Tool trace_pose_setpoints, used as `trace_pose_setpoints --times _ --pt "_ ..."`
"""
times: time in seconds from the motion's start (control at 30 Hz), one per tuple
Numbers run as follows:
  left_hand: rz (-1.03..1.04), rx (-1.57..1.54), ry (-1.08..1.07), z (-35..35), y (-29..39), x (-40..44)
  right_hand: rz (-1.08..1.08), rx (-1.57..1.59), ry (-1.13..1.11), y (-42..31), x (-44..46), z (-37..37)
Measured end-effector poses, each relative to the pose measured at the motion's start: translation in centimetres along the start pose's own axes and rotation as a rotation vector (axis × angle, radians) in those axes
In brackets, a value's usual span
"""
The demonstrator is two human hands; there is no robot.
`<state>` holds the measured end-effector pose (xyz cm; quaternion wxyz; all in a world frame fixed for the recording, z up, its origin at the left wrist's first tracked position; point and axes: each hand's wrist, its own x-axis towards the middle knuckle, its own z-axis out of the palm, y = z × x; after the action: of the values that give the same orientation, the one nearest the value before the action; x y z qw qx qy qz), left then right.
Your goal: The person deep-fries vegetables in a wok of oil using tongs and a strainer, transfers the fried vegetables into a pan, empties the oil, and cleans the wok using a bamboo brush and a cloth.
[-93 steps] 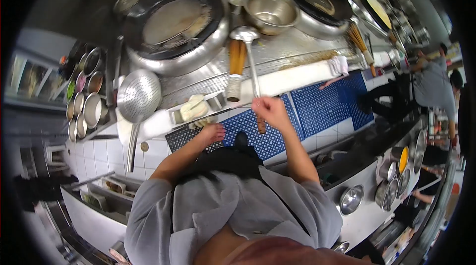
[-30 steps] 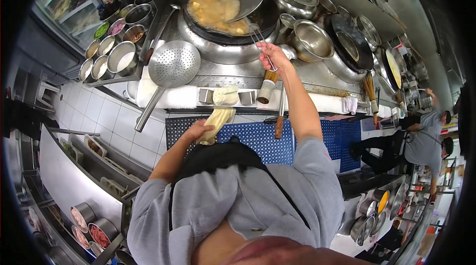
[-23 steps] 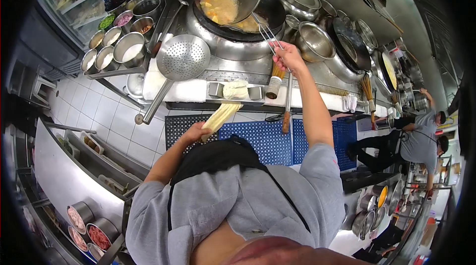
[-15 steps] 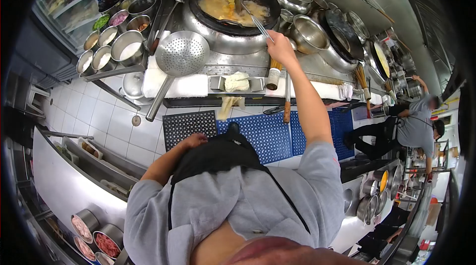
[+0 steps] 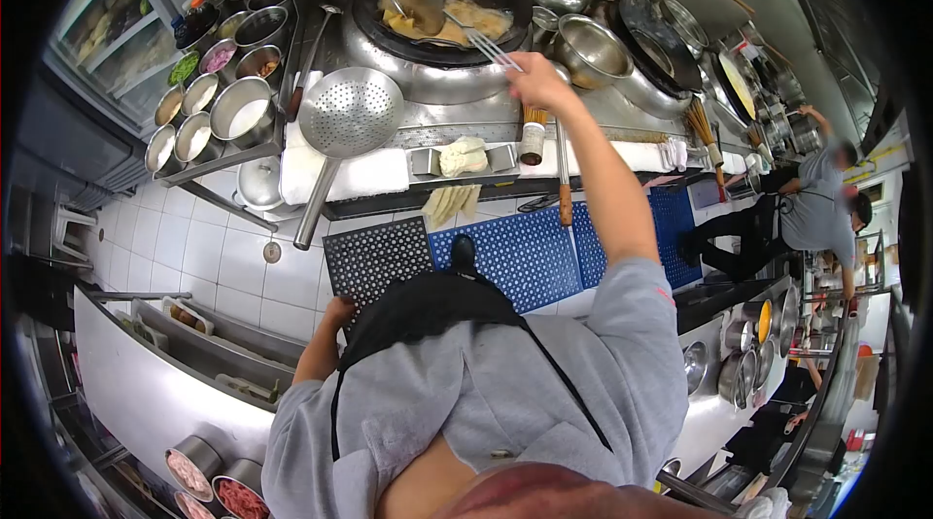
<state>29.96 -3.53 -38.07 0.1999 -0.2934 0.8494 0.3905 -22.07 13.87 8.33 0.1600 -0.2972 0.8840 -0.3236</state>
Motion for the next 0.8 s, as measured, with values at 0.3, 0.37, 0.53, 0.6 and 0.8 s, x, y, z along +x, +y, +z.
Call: trace_pose_setpoints --times 0.3,0.37,0.53,0.6,0.8 --pt "-0.313 -0.187 -0.084 -3.5 1.5 -1.1 0.002 -0.411 0.113 1.8 -2.4 -4.9" --pt "-0.229 -0.211 -0.028 -3.0 1.3 -0.1 -0.039 -0.364 0.172 3.0 -2.0 -4.1" --pt "-0.111 -0.279 0.062 -2.1 4.0 2.9 -0.032 -0.185 0.253 3.7 -1.2 -3.5" --pt "-0.124 -0.32 -0.016 -1.4 4.1 4.0 -0.047 -0.17 0.363 2.9 -1.3 -3.2" --pt "0.023 -0.123 0.015 -2.1 4.2 2.8 0.102 -0.132 0.526 2.2 -0.1 1.2"
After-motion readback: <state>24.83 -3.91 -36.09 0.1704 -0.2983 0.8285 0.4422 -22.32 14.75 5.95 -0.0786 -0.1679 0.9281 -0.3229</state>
